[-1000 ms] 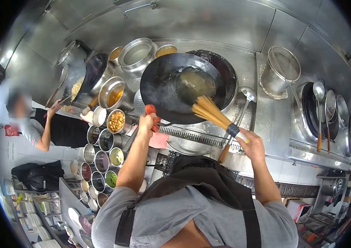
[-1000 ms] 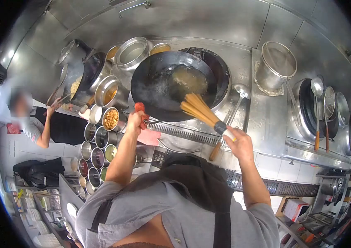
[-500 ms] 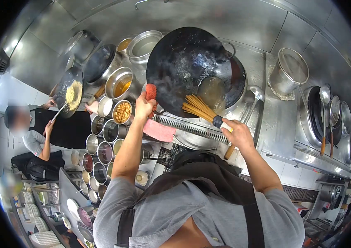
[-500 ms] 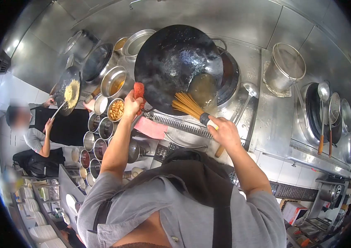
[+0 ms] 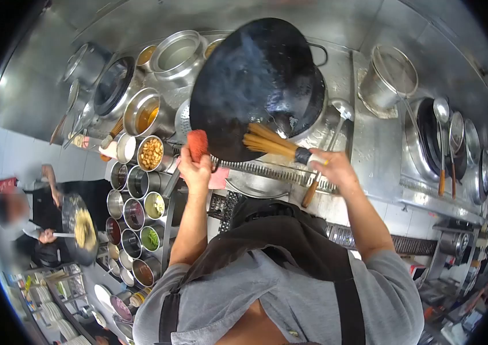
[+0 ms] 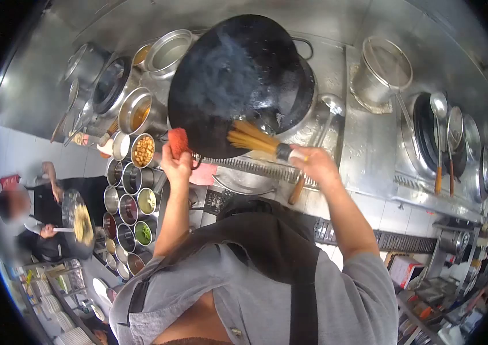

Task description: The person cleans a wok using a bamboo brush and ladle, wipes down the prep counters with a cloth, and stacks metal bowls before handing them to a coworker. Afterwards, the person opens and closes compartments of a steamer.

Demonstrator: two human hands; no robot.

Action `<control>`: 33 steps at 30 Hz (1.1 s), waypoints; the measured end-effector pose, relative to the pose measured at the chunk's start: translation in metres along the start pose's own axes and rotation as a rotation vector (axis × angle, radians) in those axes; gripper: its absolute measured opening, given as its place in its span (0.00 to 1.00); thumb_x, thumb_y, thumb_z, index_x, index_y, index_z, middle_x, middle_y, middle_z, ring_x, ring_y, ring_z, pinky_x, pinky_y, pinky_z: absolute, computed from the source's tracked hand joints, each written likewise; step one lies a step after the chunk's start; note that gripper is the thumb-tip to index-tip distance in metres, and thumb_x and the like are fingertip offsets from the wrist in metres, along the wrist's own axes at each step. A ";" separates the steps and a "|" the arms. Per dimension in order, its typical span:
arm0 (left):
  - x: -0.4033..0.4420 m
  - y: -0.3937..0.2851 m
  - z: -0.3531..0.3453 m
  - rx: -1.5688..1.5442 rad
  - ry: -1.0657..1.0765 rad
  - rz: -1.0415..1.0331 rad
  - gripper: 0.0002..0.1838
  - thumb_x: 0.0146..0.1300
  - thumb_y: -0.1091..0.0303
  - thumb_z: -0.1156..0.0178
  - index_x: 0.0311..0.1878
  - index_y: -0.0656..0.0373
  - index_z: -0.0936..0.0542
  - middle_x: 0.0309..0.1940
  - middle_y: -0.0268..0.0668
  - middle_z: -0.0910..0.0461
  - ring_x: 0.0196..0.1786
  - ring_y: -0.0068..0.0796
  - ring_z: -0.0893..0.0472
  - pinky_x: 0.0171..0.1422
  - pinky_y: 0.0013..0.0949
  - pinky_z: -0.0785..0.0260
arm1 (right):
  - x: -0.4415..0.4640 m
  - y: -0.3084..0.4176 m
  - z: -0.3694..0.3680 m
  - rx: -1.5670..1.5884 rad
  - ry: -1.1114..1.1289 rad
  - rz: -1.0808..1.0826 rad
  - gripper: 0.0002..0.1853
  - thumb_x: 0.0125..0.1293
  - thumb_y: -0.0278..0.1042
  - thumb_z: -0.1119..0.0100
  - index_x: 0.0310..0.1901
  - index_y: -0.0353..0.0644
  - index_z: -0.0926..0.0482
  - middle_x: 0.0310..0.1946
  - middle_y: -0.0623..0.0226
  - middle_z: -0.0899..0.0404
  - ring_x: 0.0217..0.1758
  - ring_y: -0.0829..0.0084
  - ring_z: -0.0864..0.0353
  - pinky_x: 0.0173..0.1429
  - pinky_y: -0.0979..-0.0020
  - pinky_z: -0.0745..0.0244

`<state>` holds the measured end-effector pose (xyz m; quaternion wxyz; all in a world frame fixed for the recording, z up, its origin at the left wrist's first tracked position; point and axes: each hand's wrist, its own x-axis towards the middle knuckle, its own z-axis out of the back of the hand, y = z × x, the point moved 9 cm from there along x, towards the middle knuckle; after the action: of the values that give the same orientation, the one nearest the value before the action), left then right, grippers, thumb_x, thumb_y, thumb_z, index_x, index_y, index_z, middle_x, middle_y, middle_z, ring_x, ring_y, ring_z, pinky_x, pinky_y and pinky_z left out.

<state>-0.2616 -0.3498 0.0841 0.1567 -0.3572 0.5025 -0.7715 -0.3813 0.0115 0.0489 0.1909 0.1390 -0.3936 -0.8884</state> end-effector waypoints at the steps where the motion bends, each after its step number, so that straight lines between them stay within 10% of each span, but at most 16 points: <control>1: 0.005 0.009 -0.004 -0.086 0.018 0.158 0.17 0.49 0.81 0.50 0.45 0.64 0.29 0.24 0.35 0.25 0.18 0.19 0.29 0.20 0.23 0.35 | -0.006 -0.022 0.006 0.039 0.012 -0.069 0.21 0.54 0.42 0.38 0.49 0.45 0.21 0.43 0.52 0.21 0.48 0.59 0.21 0.54 0.68 0.29; 9: 0.019 0.073 -0.054 -0.179 0.060 0.604 0.07 0.49 0.79 0.49 0.33 0.62 0.31 0.17 0.35 0.28 0.11 0.24 0.33 0.11 0.28 0.43 | -0.136 -0.109 0.087 -0.097 -0.764 -0.376 0.20 0.59 0.34 0.42 0.52 0.35 0.25 0.42 0.44 0.22 0.45 0.55 0.20 0.49 0.64 0.28; 16: -0.014 0.115 -0.141 -0.280 0.272 0.863 0.08 0.49 0.76 0.49 0.35 0.62 0.32 0.19 0.38 0.27 0.14 0.28 0.30 0.14 0.31 0.38 | -0.144 -0.129 -0.064 -0.218 -0.447 -0.384 0.25 0.52 0.22 0.46 0.55 0.38 0.31 0.53 0.44 0.34 0.52 0.46 0.29 0.55 0.57 0.31; 19: -0.002 0.162 -0.159 -0.348 0.130 0.792 0.11 0.49 0.75 0.47 0.38 0.65 0.31 0.23 0.39 0.25 0.23 0.28 0.25 0.27 0.31 0.32 | -0.136 -0.103 -0.066 -0.316 -0.462 -0.313 0.21 0.52 0.21 0.47 0.51 0.35 0.27 0.50 0.45 0.31 0.54 0.48 0.31 0.56 0.57 0.32; 23: 0.002 0.160 -0.161 -0.328 0.141 0.753 0.05 0.50 0.77 0.49 0.32 0.63 0.32 0.20 0.38 0.27 0.17 0.29 0.28 0.17 0.33 0.37 | -0.101 -0.069 -0.056 -0.253 -0.455 -0.089 0.13 0.54 0.25 0.44 0.42 0.33 0.23 0.39 0.46 0.23 0.44 0.49 0.24 0.48 0.57 0.28; 29: -0.001 0.138 -0.152 -0.293 0.132 0.744 0.10 0.56 0.71 0.45 0.39 0.64 0.31 0.27 0.40 0.24 0.25 0.29 0.22 0.27 0.32 0.31 | -0.062 -0.133 -0.115 -0.247 -0.212 -0.580 0.20 0.50 0.44 0.40 0.31 0.31 0.23 0.31 0.42 0.22 0.39 0.45 0.22 0.47 0.54 0.28; 31: -0.006 0.148 -0.156 -0.289 0.172 0.747 0.16 0.58 0.68 0.45 0.45 0.68 0.33 0.33 0.44 0.22 0.30 0.33 0.18 0.34 0.35 0.27 | -0.062 -0.172 -0.126 -0.266 -0.437 -0.452 0.14 0.50 0.38 0.44 0.28 0.33 0.24 0.26 0.46 0.21 0.30 0.52 0.20 0.35 0.58 0.25; 33: -0.012 0.136 -0.152 -0.283 0.156 0.765 0.15 0.60 0.67 0.45 0.47 0.66 0.33 0.31 0.39 0.24 0.29 0.30 0.20 0.31 0.32 0.28 | -0.076 -0.192 -0.129 0.353 -0.396 -0.714 0.08 0.51 0.33 0.48 0.26 0.35 0.26 0.17 0.57 0.26 0.15 0.65 0.26 0.18 0.66 0.32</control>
<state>-0.3771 -0.3031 -0.0779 0.3429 -0.1034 0.7106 -0.6056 -0.3061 0.0802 -0.1722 -0.2340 0.1237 -0.4957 -0.8272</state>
